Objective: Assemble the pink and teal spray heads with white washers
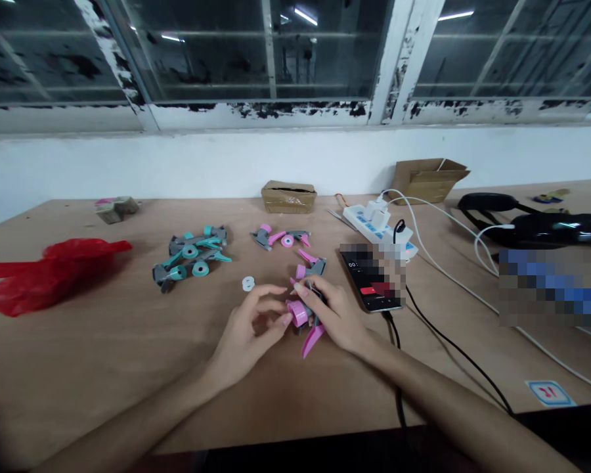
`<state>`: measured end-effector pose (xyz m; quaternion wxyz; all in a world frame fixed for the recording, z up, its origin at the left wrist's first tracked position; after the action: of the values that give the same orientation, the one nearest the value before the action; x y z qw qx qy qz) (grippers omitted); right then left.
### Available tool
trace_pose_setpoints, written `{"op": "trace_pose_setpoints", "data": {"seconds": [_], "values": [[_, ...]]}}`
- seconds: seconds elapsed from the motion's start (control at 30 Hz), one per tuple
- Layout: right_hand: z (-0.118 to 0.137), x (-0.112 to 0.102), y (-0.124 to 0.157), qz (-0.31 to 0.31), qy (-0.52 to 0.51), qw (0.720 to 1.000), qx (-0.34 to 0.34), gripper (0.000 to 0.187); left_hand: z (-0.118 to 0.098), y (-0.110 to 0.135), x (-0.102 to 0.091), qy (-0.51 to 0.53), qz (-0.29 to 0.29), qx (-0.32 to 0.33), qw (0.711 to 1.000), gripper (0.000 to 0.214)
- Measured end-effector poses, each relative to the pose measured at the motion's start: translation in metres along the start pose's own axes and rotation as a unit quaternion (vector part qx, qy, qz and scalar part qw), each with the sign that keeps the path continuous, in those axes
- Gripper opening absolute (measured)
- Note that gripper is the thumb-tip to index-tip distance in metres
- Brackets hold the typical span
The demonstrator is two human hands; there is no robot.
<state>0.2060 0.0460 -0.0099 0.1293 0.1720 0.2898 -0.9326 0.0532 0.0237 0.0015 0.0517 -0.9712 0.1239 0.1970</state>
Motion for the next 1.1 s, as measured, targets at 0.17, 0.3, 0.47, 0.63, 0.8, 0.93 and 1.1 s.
{"op": "trace_pose_setpoints", "data": {"seconds": [0.17, 0.3, 0.47, 0.63, 0.8, 0.93, 1.1], "values": [[-0.0017, -0.0001, 0.0025, 0.001, 0.094, 0.994, -0.064, 0.026, 0.0111, -0.0059, 0.0102, 0.041, 0.051, -0.027, 0.997, 0.026], [0.0006, 0.0019, 0.0052, 0.022, 0.117, 0.988, -0.095, 0.021, 0.0117, -0.008, 0.009, 0.034, 0.067, -0.025, 0.997, 0.029], [-0.0008, 0.0049, 0.0062, 0.017, 0.14, 0.987, -0.073, 0.021, 0.0098, -0.0094, 0.0062, -0.006, 0.055, -0.013, 0.998, 0.031], [-0.0021, 0.0067, 0.0047, 0.027, 0.165, 0.984, -0.061, 0.024, 0.006, -0.009, 0.0063, -0.078, 0.005, 0.047, 0.996, 0.029], [-0.0026, 0.0074, 0.0055, 0.032, 0.161, 0.985, -0.056, 0.025, 0.0037, -0.0061, 0.009, -0.106, -0.002, 0.053, 0.993, 0.032], [-0.0031, 0.0082, 0.0056, 0.032, 0.161, 0.985, -0.048, 0.025, 0.0039, -0.0035, 0.0106, -0.121, -0.018, 0.054, 0.991, 0.03], [-0.003, 0.0081, 0.0052, 0.019, 0.178, 0.983, -0.045, 0.024, 0.0049, -0.0014, 0.011, -0.133, -0.035, 0.064, 0.988, 0.027]]}}
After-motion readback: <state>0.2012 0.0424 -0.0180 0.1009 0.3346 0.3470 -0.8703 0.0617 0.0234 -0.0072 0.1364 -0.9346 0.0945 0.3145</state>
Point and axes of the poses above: each hand's wrist, its own y-axis away from the middle knuckle, its own x-axis out of the palm, z = x × y, the point moved 4 cm from there along -y, towards the middle knuckle, and after that the axes turned 14 degrees about -x, right-handed, at the moved point
